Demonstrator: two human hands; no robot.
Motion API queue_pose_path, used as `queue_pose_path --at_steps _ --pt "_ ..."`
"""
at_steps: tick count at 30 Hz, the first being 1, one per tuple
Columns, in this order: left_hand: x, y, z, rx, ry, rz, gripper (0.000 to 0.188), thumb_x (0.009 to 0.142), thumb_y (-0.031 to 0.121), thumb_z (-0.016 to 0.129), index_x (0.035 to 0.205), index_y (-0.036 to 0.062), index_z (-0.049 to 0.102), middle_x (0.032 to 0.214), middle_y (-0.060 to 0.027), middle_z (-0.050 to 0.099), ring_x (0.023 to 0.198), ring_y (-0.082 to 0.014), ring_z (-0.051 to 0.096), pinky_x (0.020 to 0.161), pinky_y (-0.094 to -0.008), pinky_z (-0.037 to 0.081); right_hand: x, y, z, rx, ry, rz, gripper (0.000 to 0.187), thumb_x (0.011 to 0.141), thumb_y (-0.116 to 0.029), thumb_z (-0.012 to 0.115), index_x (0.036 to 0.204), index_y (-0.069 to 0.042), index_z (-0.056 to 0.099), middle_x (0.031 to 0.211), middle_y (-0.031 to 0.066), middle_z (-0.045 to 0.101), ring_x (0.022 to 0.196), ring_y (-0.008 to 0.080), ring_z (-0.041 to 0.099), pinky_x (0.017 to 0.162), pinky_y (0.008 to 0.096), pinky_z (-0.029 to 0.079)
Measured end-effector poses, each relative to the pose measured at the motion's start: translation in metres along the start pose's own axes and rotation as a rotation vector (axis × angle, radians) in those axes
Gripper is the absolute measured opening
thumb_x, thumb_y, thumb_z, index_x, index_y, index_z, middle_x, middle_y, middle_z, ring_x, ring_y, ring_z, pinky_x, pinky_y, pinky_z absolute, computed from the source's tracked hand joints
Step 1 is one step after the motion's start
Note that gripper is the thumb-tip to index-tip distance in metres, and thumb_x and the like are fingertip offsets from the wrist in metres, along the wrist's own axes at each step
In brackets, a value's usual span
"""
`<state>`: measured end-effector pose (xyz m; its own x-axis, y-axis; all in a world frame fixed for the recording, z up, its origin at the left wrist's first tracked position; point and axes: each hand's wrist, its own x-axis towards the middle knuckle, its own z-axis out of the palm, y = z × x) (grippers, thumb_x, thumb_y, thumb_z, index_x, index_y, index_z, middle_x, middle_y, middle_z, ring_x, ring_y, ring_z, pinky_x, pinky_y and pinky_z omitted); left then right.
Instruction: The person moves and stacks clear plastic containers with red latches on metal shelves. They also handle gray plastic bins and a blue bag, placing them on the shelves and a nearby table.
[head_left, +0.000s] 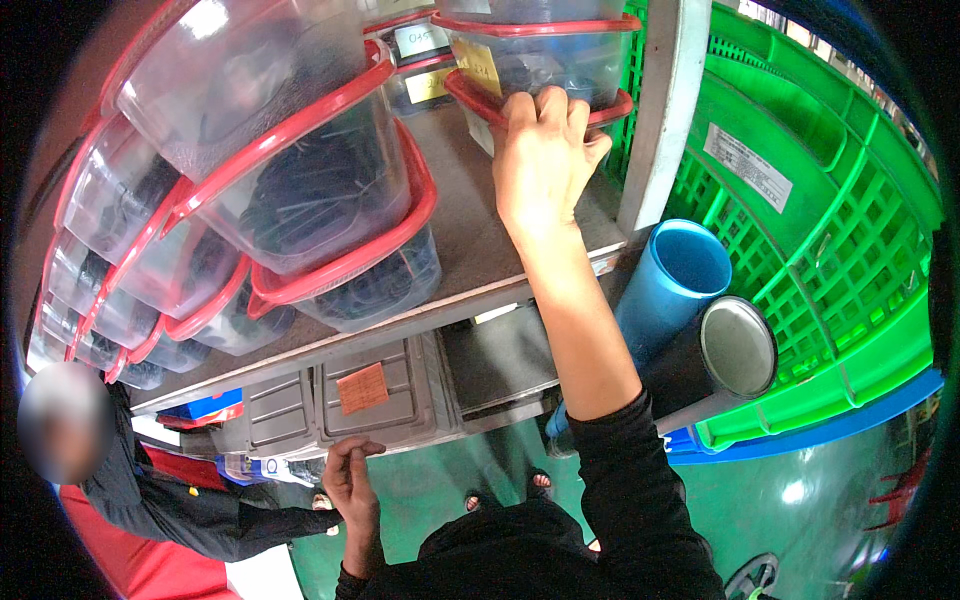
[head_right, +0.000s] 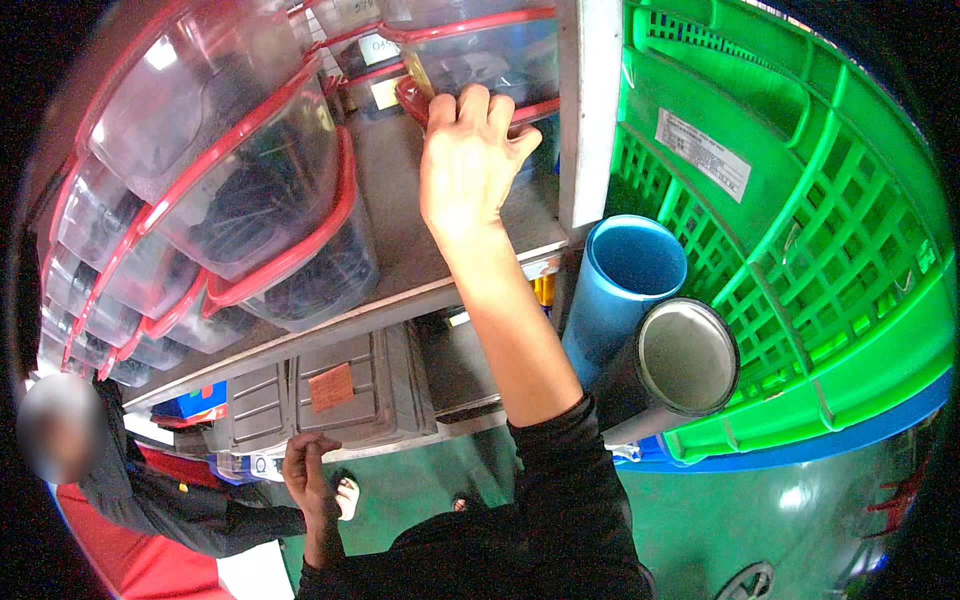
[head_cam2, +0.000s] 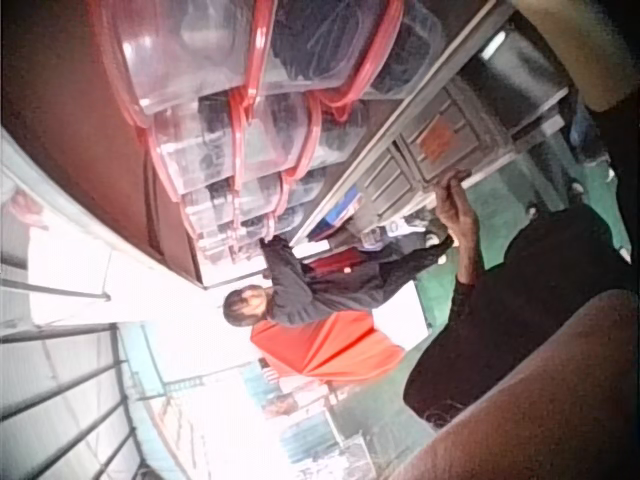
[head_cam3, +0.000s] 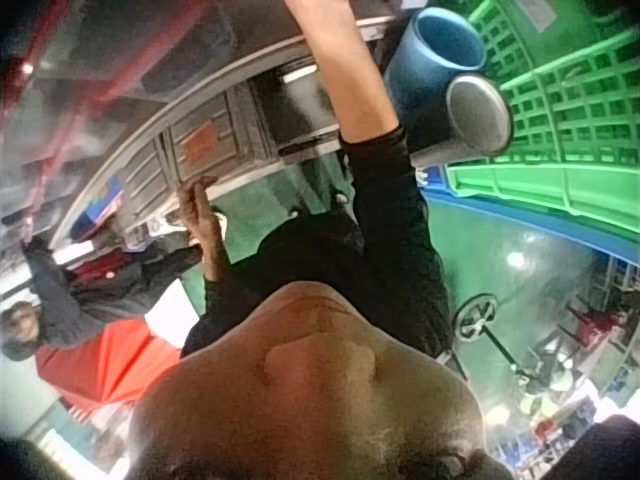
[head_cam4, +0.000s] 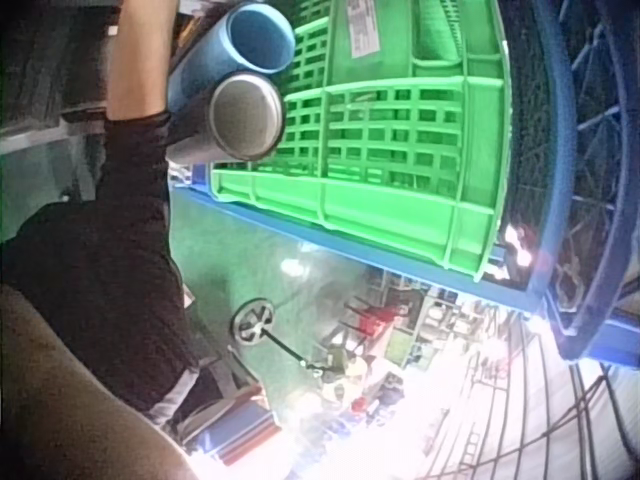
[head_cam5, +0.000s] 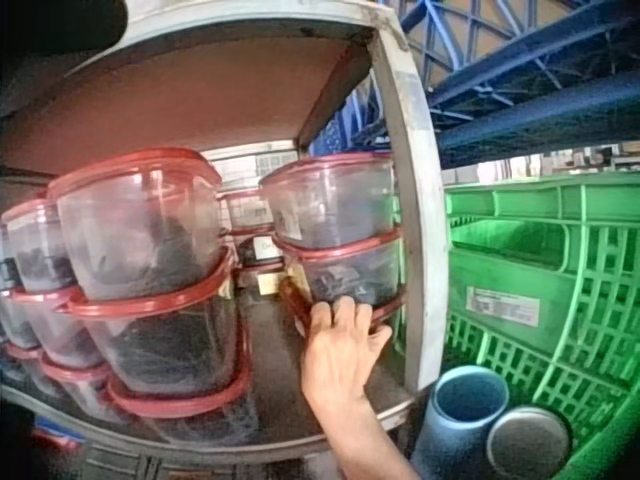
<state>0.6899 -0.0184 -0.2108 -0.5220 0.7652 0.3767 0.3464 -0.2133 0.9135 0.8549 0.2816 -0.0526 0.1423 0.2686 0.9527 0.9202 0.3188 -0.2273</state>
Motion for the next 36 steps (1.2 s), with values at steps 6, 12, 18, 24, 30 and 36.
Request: queue_pose_path --at_steps 6,12,18,24,30,36 --pt "0.002 0.001 0.011 0.02 -0.043 -0.019 0.014 0.091 0.003 0.044 0.096 -0.0024 0.055 0.083 -0.011 0.062 0.077 -0.0169 0.061 0.075 -0.0284 0.047 -0.002 0.003 0.0 0.022 -0.01 -0.001 0.007 0.071 -0.017 0.058 0.076 -0.012 0.06 0.083 0.0039 0.051 0.085 0.0231 0.05 0.071 0.044 0.036" --pt "0.004 -0.003 0.021 -0.017 -0.042 -0.02 0.014 0.091 0.004 0.044 0.096 -0.0025 0.055 0.083 -0.0108 0.062 0.079 -0.0172 0.061 0.076 -0.0282 0.047 -0.003 0.004 0.0 0.046 -0.001 -0.009 0.007 0.072 -0.017 0.057 0.077 -0.012 0.06 0.085 0.0037 0.051 0.086 0.0235 0.05 0.072 0.0448 0.037" --pt "-0.002 -0.001 0.029 0.023 -0.021 -0.053 0.015 0.092 0.004 0.044 0.097 -0.0029 0.056 0.082 -0.0113 0.064 0.079 -0.0162 0.061 0.076 -0.0276 0.046 -0.007 0.001 -0.004 0.07 -0.04 -0.001 0.007 0.072 -0.017 0.057 0.078 -0.013 0.06 0.085 0.0029 0.051 0.087 0.0228 0.05 0.072 0.0429 0.036" --pt "-0.004 -0.006 0.028 0.001 0.041 -0.091 0.015 0.092 0.003 0.044 0.098 -0.003 0.056 0.082 -0.0103 0.064 0.079 -0.0151 0.061 0.075 -0.0264 0.046 -0.006 0.007 -0.011 0.136 -0.065 0.072 0.02 0.062 -0.012 0.069 0.081 -0.017 0.062 0.086 0.0011 0.052 0.089 0.0221 0.051 0.077 0.0426 0.034" --pt "0.0 -0.009 0.011 0.108 0.111 -0.046 0.015 0.091 0.003 0.043 0.097 -0.0022 0.056 0.083 -0.0099 0.065 0.076 -0.0132 0.06 0.068 -0.0236 0.044 -0.003 0.009 -0.009 0.192 -0.04 0.11 0.024 0.059 -0.01 0.071 0.08 -0.016 0.062 0.086 0.0011 0.053 0.089 0.023 0.051 0.077 0.0433 0.034" --pt "0.002 -0.012 0.014 0.14 0.075 -0.034 0.015 0.091 0.004 0.044 0.097 -0.0009 0.057 0.08 -0.0089 0.066 0.068 -0.0102 0.059 0.058 -0.0203 0.041 -0.004 0.011 -0.011 0.23 -0.036 0.123 0.022 0.061 -0.011 0.072 0.079 -0.015 0.061 0.085 0.0004 0.052 0.089 0.0232 0.051 0.072 0.0443 0.036"
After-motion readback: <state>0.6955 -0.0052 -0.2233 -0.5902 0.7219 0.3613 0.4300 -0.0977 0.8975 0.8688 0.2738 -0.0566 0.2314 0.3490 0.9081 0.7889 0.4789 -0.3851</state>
